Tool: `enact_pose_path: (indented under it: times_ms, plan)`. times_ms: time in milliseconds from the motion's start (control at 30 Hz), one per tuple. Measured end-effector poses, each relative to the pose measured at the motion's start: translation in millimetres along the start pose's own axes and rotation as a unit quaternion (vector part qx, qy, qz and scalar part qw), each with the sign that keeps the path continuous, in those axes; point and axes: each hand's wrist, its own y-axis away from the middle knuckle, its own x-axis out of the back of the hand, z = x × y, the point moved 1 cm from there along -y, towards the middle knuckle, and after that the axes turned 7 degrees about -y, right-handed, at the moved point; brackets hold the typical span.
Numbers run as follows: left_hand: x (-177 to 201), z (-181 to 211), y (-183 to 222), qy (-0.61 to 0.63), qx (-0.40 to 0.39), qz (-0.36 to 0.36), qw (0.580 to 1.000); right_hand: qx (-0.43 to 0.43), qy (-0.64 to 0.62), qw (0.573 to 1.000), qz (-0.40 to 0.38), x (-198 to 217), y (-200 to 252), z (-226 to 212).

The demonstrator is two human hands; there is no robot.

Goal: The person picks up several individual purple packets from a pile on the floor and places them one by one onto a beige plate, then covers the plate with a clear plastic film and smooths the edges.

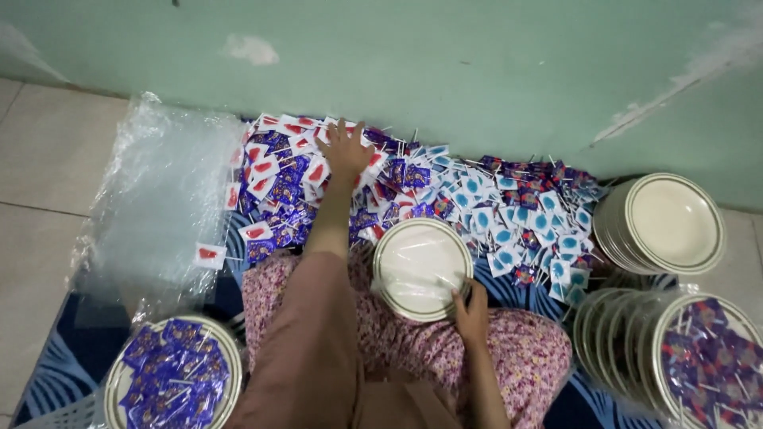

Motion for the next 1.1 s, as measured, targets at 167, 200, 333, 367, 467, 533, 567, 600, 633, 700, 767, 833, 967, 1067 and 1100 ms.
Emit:
enact_pose_path:
  times_ms: [167, 200, 333, 367, 467, 533, 567, 600, 633, 700, 767, 833, 967, 1067, 1100]
  plan:
    - [10, -27, -51, 0.004, 0.011, -0.109, 0.994, 0.006, 0.002, 1.0, 0.019, -7, -11, 12]
    - [16, -30, -56, 0.016, -0.003, -0.141, 0.99, 0.013, 0.0, 0.999, 0.033, -10, -13, 17]
    - [21, -33, -51, -0.006, 0.021, -0.25, 0.968, -0.009, -0.014, 0.999, 0.042, -13, -22, 18]
    - [23, -32, -43, -0.027, 0.014, -0.255, 0.966, -0.011, -0.016, 0.999, 0.045, -14, -22, 18]
    - [21, -32, -15, -0.042, -0.006, -0.249, 0.968, -0.014, -0.013, 0.999, 0.046, -13, -21, 18]
    - [15, -36, 3, -0.039, -0.018, -0.229, 0.972, -0.007, -0.014, 0.999, 0.045, -14, -22, 25]
    - [10, -41, 15, -0.053, -0.033, -0.184, 0.981, 0.012, 0.0, 0.999, 0.045, -14, -22, 31]
    - [4, -46, 27, -0.068, -0.047, -0.138, 0.987, 0.031, 0.014, 0.998, 0.045, -14, -20, 36]
    - [-1, -49, 36, -0.069, -0.046, -0.135, 0.987, 0.034, 0.012, 0.998, 0.046, -15, -20, 36]
    - [-12, -51, 55, -0.09, -0.046, -0.129, 0.987, 0.037, 0.015, 0.998, 0.047, -14, -18, 36]
    - [-12, -50, 81, -0.09, -0.045, -0.129, 0.986, 0.032, 0.018, 0.998, 0.048, -13, -14, 30]
    - [-16, -54, 107, -0.09, -0.041, -0.13, 0.987, 0.028, 0.022, 0.998, 0.046, -13, -11, 30]
    - [-69, -73, 143, -0.045, -0.06, -0.019, 0.997, 0.019, 0.04, 0.998, 0.034, -14, -8, 32]
    - [-121, -89, 147, 0.009, -0.054, 0.126, 0.991, 0.009, 0.039, 0.999, 0.028, -13, -8, 29]
    - [-136, -95, 148, 0.031, -0.046, 0.178, 0.982, 0.0, 0.037, 0.999, 0.027, -13, -5, 28]
